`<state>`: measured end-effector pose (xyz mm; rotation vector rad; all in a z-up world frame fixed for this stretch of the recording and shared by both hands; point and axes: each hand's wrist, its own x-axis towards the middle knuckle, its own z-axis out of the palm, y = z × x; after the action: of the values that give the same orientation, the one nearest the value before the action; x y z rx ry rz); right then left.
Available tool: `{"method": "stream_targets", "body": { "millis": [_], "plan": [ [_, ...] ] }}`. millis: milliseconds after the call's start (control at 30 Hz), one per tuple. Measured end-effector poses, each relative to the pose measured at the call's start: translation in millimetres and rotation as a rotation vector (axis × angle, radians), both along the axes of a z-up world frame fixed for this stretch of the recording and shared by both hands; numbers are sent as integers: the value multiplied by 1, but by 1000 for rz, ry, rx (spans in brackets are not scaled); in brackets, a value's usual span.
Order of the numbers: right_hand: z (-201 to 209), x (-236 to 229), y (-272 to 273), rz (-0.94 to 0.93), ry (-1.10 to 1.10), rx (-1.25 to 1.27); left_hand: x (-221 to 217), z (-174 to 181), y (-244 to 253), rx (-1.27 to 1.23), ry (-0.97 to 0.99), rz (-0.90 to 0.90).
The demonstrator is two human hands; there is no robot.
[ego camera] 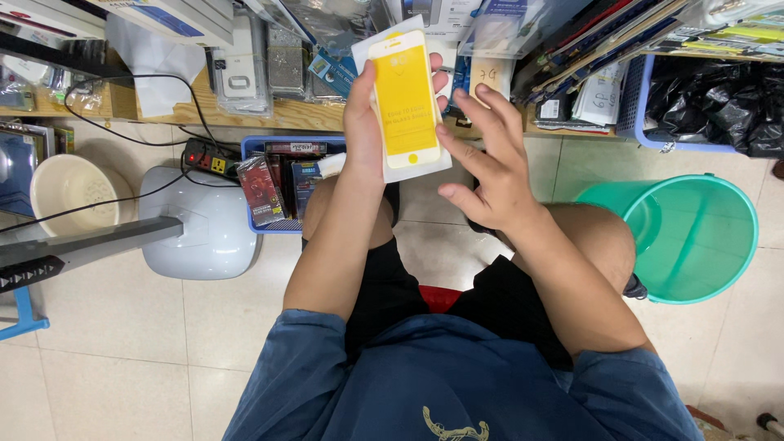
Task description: The person repeatedly picks up a white paper with a handwritten label and a yellow rectangular sticker, aligns the sticker onto the paper, and smooths it down. This cycle is repeated multiple times with the same items.
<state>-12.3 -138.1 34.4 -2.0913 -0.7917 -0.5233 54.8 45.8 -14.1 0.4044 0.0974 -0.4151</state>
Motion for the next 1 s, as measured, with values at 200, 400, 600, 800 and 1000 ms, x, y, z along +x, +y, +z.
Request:
{"method": "stream_targets", "body": {
  "millis": [200, 400, 600, 800, 1000],
  "plan": [
    [4, -1, 0, 95, -67, 49, -2, 12, 4, -91, -2, 27],
    [10, 10, -8, -6, -123, 45, -16, 11, -20, 4, 5, -24],
    [7, 20, -21, -40, 15, -70, -39, 9, -52, 342, 227, -156],
    [6, 20, -23, -35, 29, -150, -41, -7, -57, 489, 263, -183],
    [-1, 11, -18, 1, 28, -236, -31, 1, -48, 379, 352, -88]
  ]
}}
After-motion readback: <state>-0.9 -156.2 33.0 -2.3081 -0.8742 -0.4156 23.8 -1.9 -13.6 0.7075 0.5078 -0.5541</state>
